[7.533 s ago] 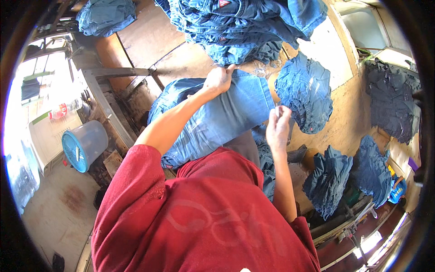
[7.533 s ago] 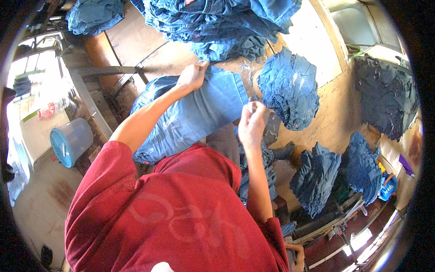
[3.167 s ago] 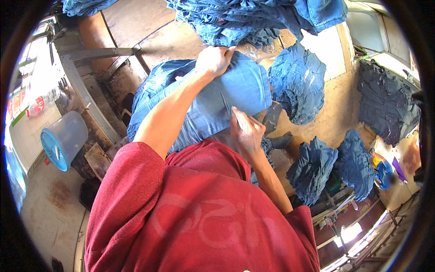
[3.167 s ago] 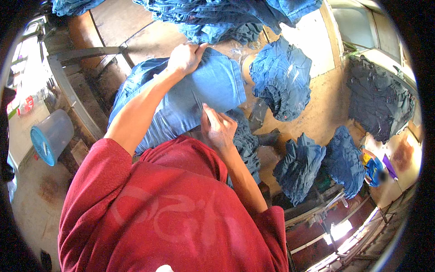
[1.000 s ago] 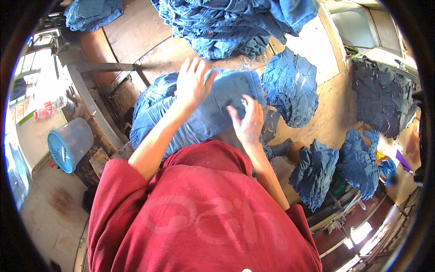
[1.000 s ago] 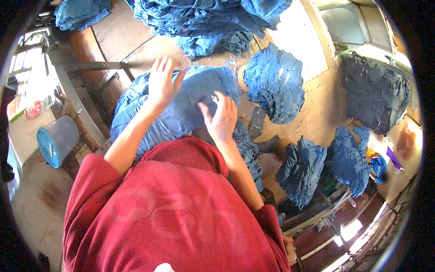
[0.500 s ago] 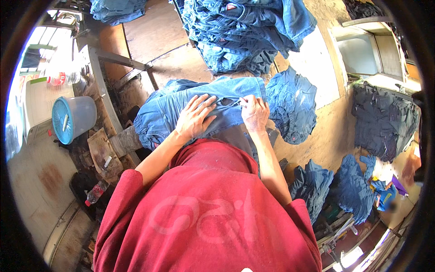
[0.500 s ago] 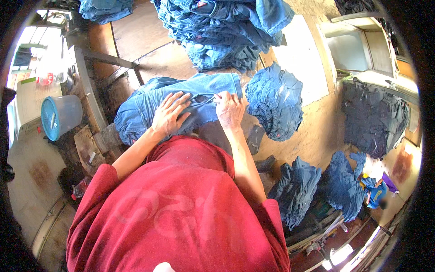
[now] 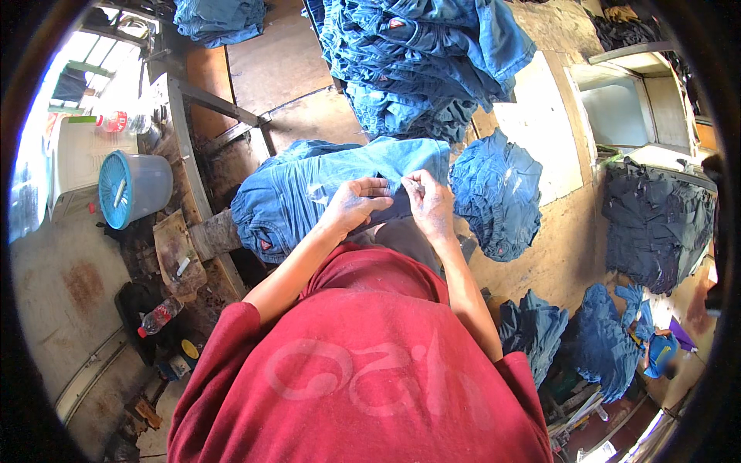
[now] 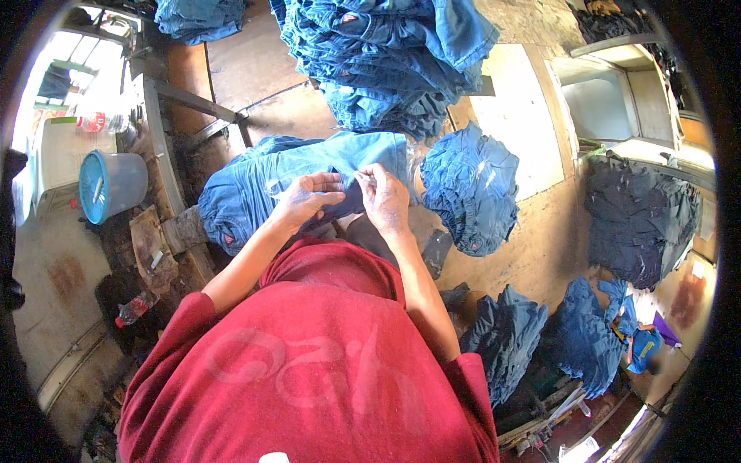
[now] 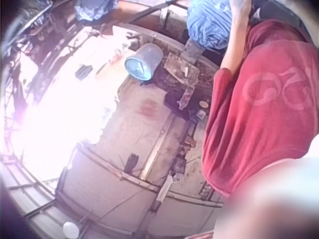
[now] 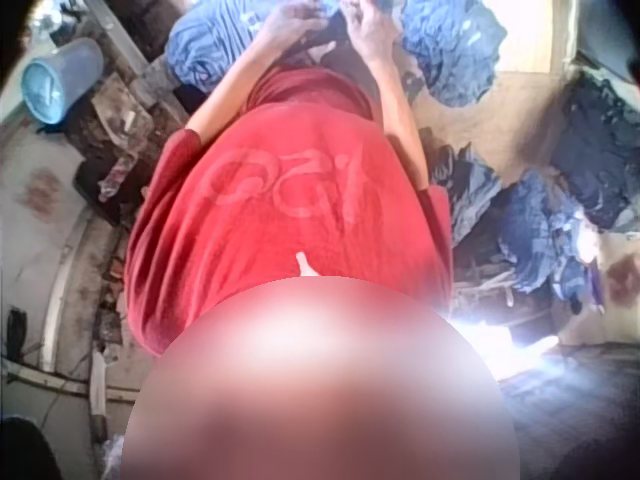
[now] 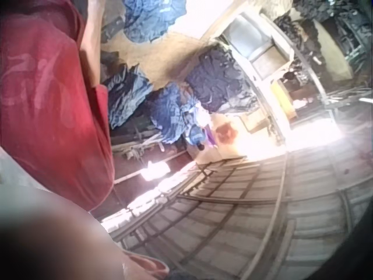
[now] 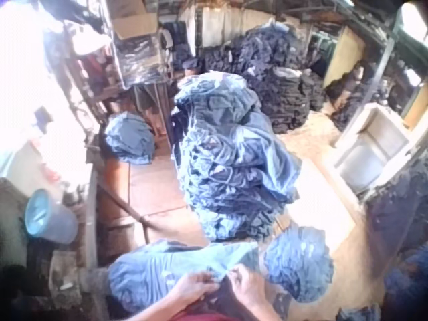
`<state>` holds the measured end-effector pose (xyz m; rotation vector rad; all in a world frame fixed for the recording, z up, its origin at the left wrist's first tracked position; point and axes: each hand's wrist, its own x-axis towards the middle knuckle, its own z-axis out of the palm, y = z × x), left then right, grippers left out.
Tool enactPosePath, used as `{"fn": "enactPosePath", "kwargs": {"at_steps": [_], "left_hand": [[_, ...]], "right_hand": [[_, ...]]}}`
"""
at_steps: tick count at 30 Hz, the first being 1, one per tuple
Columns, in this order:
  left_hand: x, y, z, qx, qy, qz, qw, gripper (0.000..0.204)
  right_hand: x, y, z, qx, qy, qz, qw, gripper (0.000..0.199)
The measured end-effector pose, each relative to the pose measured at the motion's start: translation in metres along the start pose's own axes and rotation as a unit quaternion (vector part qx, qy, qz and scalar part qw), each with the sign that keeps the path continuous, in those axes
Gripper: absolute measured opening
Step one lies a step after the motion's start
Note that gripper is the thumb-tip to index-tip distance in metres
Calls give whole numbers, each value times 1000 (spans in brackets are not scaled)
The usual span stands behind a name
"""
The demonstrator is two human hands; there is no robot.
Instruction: The person repeatedly picks up denim shorts from a pile, places them on a work surface, and uses a small handheld tool to scrape or abrade the fabric surface. The person handles multiple pairs of shorts one at a time, turning them over and working on different areas before moving to the next item.
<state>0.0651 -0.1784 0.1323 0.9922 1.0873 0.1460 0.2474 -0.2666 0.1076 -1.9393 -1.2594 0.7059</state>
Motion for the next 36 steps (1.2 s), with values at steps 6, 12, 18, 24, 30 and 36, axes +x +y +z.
{"fn": "enactPosePath", "kwargs": {"at_steps": [6,12,18,24,30,36], "left_hand": [[-24,-4,15,361,151,232,891,62],[-22,5,26,11,118,51,992,62],[-15,19,8,156,-21,-15,987,66],[-19,6,0,76,-7,69,995,66],[-17,-14,-6,-71,-14,-28,997,25],[-13,-23,3,-38,9,-29,999,26]], "right_hand": [[-1,-10,0,0,3,-2,1000,17],[-1,-5,-1,-23,3,-30,999,14],[-1,-6,0,-7,19,-35,999,16],[-13,-24,-10,-64,11,142,988,49],[-18,-20,10,-12,-42,140,989,52],[-27,-5,21,70,-15,109,992,51]]}}
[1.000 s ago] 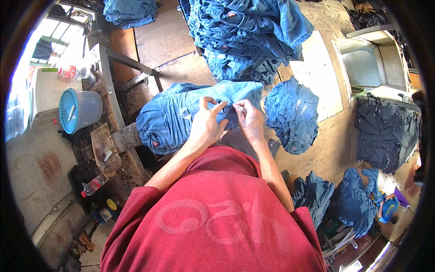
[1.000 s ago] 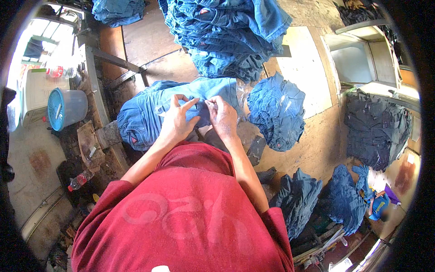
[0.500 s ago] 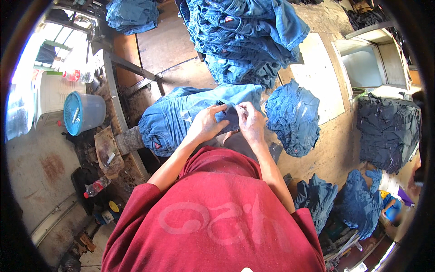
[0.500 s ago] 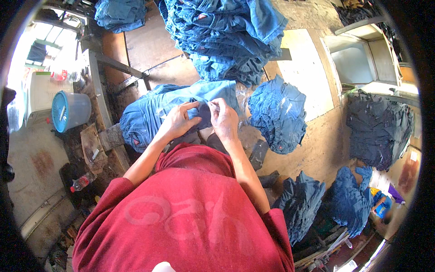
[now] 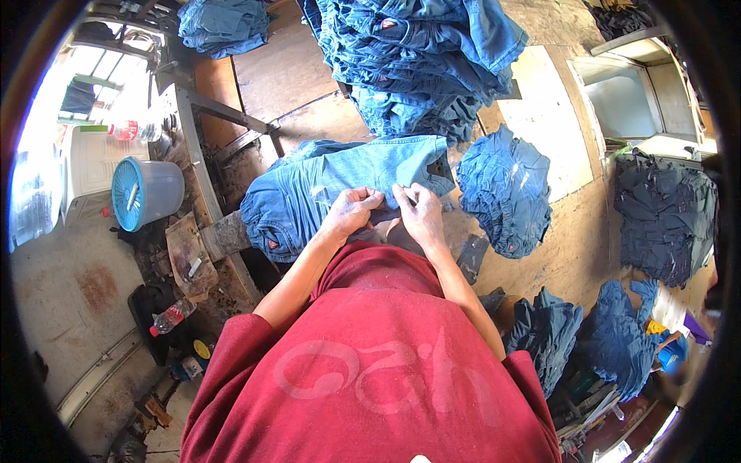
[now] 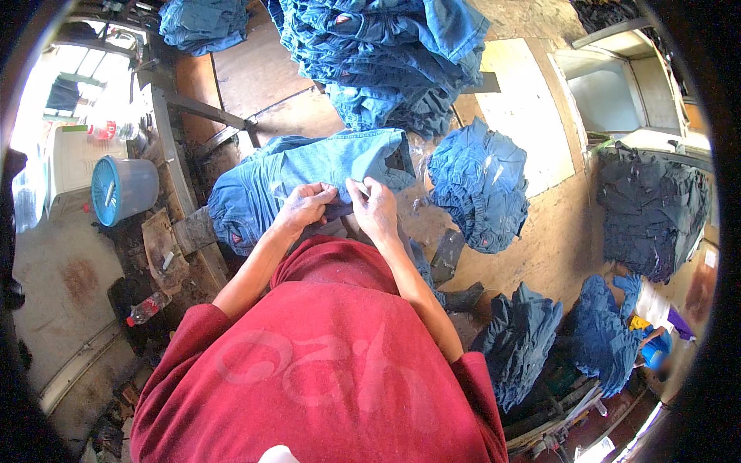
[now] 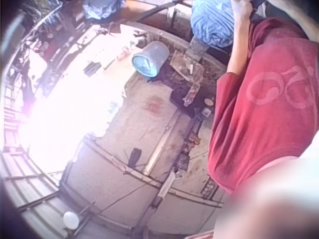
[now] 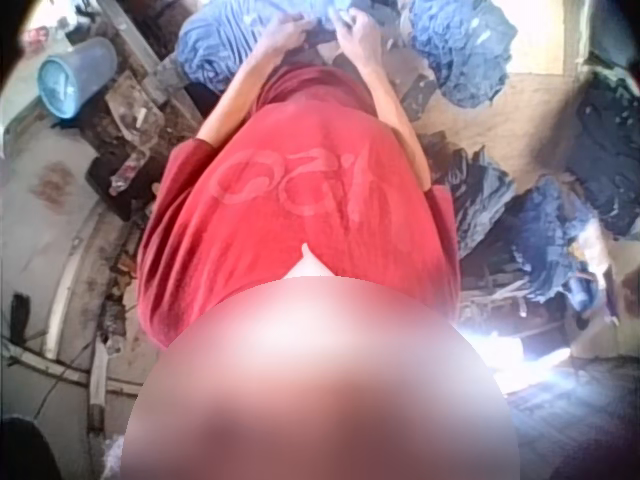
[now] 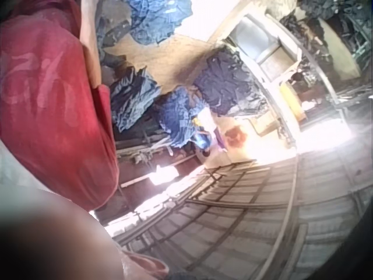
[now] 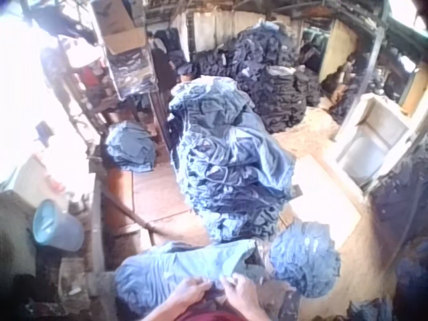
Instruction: The person repeatedly picks up denim shorts from a pile, places them on a work surface, and uses a small handheld tool to scrape or abrade the fabric surface. The person handles multiple pairs of shorts one at a time, turning them over and working on different areas before moving to the next item.
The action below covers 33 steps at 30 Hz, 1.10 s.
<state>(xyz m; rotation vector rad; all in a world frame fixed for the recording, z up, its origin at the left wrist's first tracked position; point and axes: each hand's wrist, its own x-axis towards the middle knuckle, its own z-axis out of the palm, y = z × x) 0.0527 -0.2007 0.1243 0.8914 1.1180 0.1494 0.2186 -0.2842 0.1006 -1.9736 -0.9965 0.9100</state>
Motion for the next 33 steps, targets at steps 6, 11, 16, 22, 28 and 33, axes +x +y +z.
{"fn": "enactPosePath", "kwargs": {"at_steps": [6,11,16,22,28,33], "left_hand": [[1,-10,-13,-61,-65,-4,996,26],[0,-19,-20,-166,-141,-19,976,26],[-3,-23,-7,-81,-62,16,995,24],[-2,-27,3,-11,-21,47,999,26],[3,-37,6,20,9,87,996,26],[2,-39,7,-24,58,68,996,23]], "right_hand": [[-3,8,-4,14,30,-1,999,45],[0,9,-8,33,8,36,999,41],[-14,-14,-21,-40,63,-28,997,31],[-23,-30,-23,35,-91,-12,995,25],[-23,-7,-2,19,-66,-4,998,21],[-22,10,-2,170,-86,58,980,20]]}}
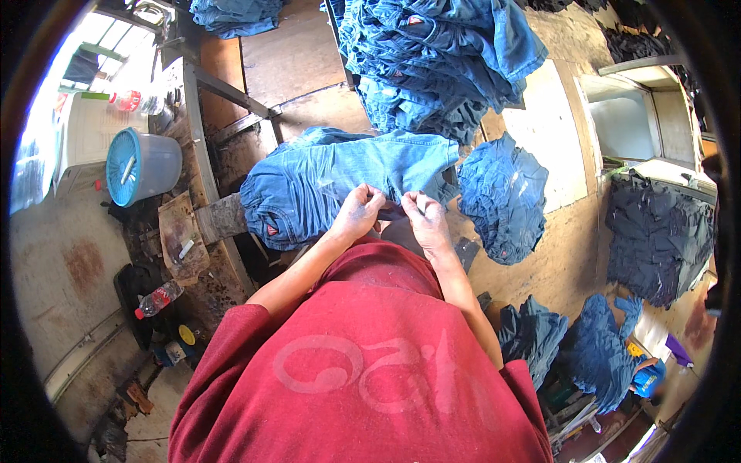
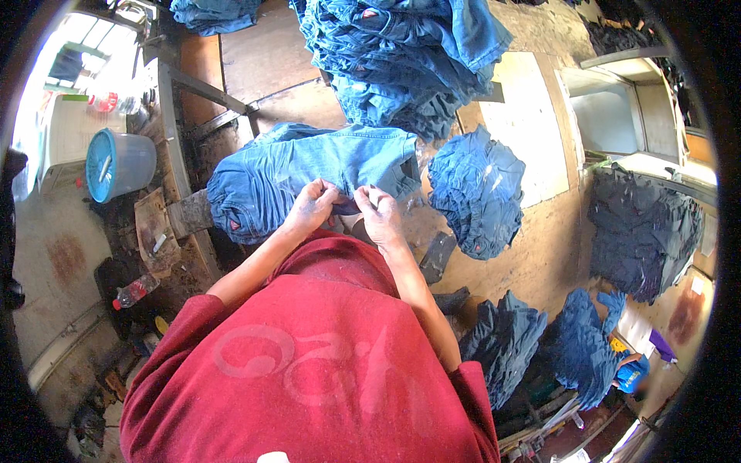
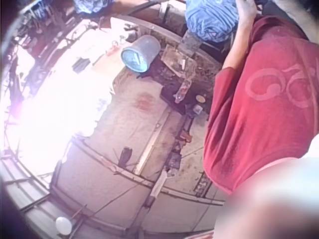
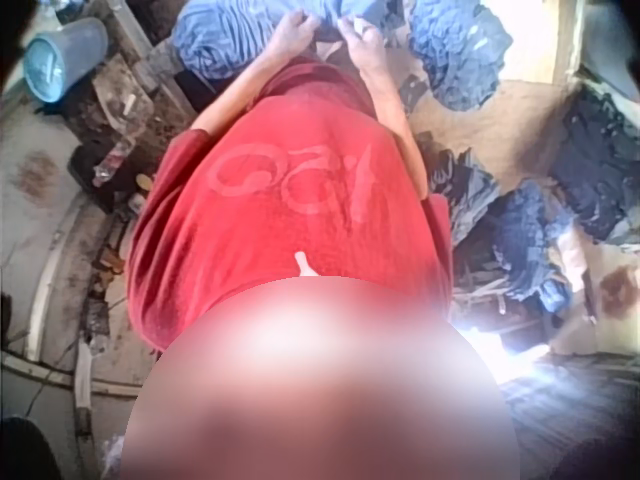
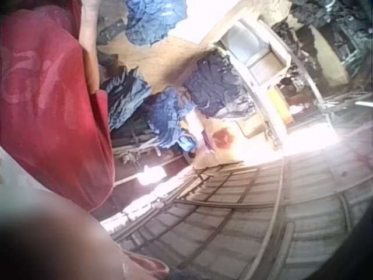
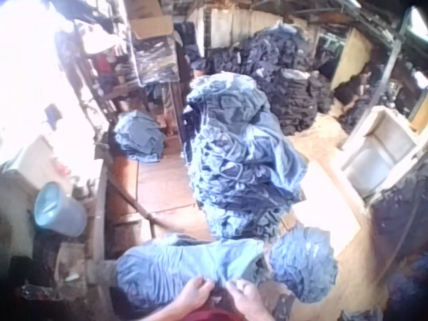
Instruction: The person repeatedly picks up denim shorts from a pile, places them on a work surface, and uses a small handheld tool to scrape or abrade the fabric surface. The person handles multiple pairs of shorts one at a time, turning them over and working on different areas before moving to the next item.
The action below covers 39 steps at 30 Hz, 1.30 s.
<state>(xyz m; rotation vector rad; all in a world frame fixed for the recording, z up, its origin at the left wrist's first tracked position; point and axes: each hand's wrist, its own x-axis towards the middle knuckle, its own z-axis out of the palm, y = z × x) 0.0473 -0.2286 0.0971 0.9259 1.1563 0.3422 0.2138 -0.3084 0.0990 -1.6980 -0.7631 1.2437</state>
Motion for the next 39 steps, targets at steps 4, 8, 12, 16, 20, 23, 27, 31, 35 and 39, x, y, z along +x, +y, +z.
{"fn": "enactPosePath", "kwargs": {"at_steps": [4,8,12,16,20,23,27,31,35,39], "left_hand": [[-3,7,-4,-77,-16,-54,995,26],[-3,15,-7,-32,-64,-51,996,28],[-1,17,-4,2,-72,-27,997,27],[-2,16,-2,-4,-50,-42,998,21],[-4,14,0,-8,-52,-40,998,18],[-5,12,2,-22,-26,-39,999,19],[-8,8,0,-84,0,-77,993,21],[-12,9,-6,-195,-26,-104,975,21],[-15,18,-11,-211,-42,-146,966,23],[-11,26,-10,-132,-50,-146,979,26]], "right_hand": [[-3,1,-6,124,-17,133,983,20],[-6,-5,-3,-12,-3,-14,1000,21],[-7,-13,-1,-61,3,-30,998,21],[-10,-17,1,-84,20,-58,995,20],[-9,-11,4,-83,15,-58,995,20],[-6,-5,4,-5,-1,-28,1000,19],[-9,1,1,178,-12,129,975,17],[-11,4,-4,255,-40,155,954,22],[-9,2,-7,274,-58,146,949,20],[-11,-6,-5,45,-36,36,998,20]]}}
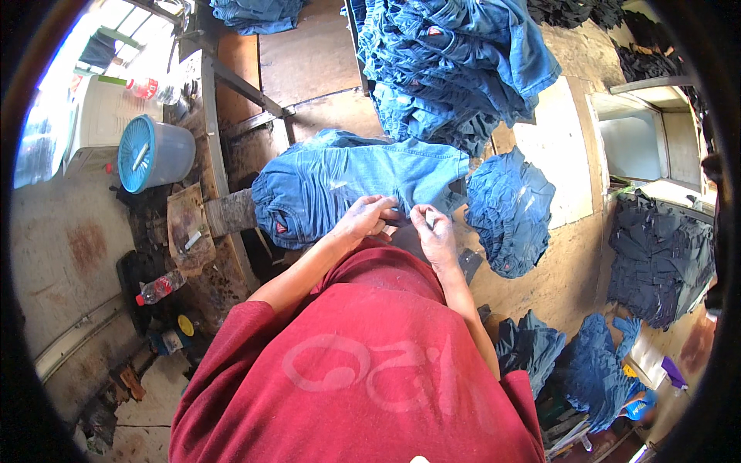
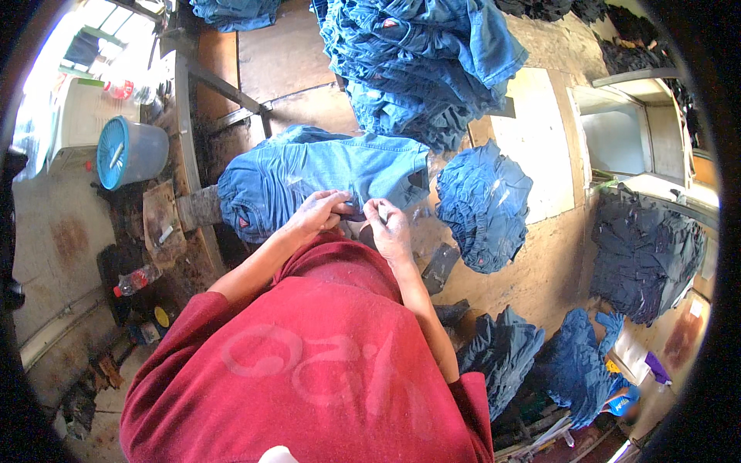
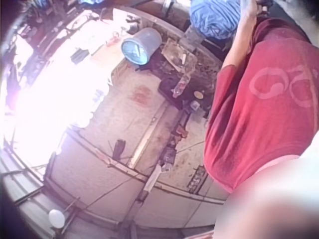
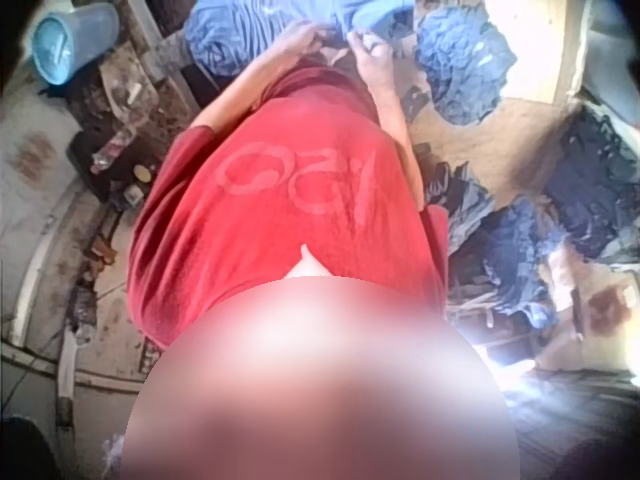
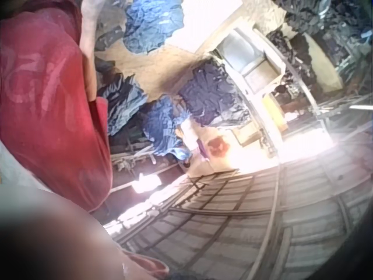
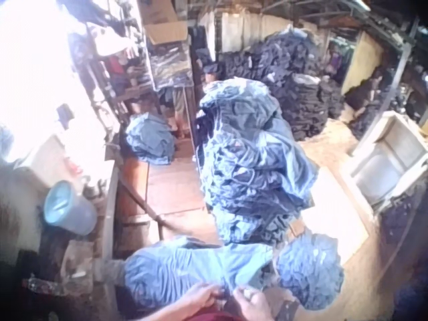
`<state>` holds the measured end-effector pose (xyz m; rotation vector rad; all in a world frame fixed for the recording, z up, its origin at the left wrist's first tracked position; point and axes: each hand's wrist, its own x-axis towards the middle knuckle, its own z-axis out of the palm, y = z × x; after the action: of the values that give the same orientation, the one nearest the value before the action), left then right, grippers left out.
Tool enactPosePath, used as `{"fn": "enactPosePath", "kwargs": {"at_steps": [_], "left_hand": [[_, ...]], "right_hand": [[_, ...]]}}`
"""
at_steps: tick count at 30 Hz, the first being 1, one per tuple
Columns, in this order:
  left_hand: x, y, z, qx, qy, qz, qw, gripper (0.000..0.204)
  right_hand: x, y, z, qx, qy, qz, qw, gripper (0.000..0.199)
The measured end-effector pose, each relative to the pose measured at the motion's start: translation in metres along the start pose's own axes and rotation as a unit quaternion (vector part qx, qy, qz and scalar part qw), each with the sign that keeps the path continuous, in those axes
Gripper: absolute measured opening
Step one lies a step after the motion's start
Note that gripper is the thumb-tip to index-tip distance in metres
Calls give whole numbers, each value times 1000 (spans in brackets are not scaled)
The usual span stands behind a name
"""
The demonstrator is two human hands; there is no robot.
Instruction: The person repeatedly picks up denim shorts from a pile, places them on a work surface, and uses a small handheld tool to scrape or abrade the fabric surface. The person handles multiple pairs of shorts one at a time, turning them over and working on different areas before moving to the next item.
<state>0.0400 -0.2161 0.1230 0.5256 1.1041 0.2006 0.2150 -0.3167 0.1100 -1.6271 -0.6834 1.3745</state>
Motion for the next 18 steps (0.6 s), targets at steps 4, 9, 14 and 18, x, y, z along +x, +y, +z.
{"fn": "enactPosePath", "kwargs": {"at_steps": [4,9,14,18], "left_hand": [[9,-2,1,146,-19,50,988,29],[13,-14,-5,46,-16,52,997,23],[8,-16,-12,-88,-29,2,996,21],[3,-8,-16,-56,-65,-9,996,21]], "right_hand": [[-5,-4,3,-57,4,-56,997,20],[-2,8,-2,-41,-2,-37,998,20],[0,15,-7,92,2,94,991,20],[-5,-2,-2,-11,42,-26,999,20]]}}
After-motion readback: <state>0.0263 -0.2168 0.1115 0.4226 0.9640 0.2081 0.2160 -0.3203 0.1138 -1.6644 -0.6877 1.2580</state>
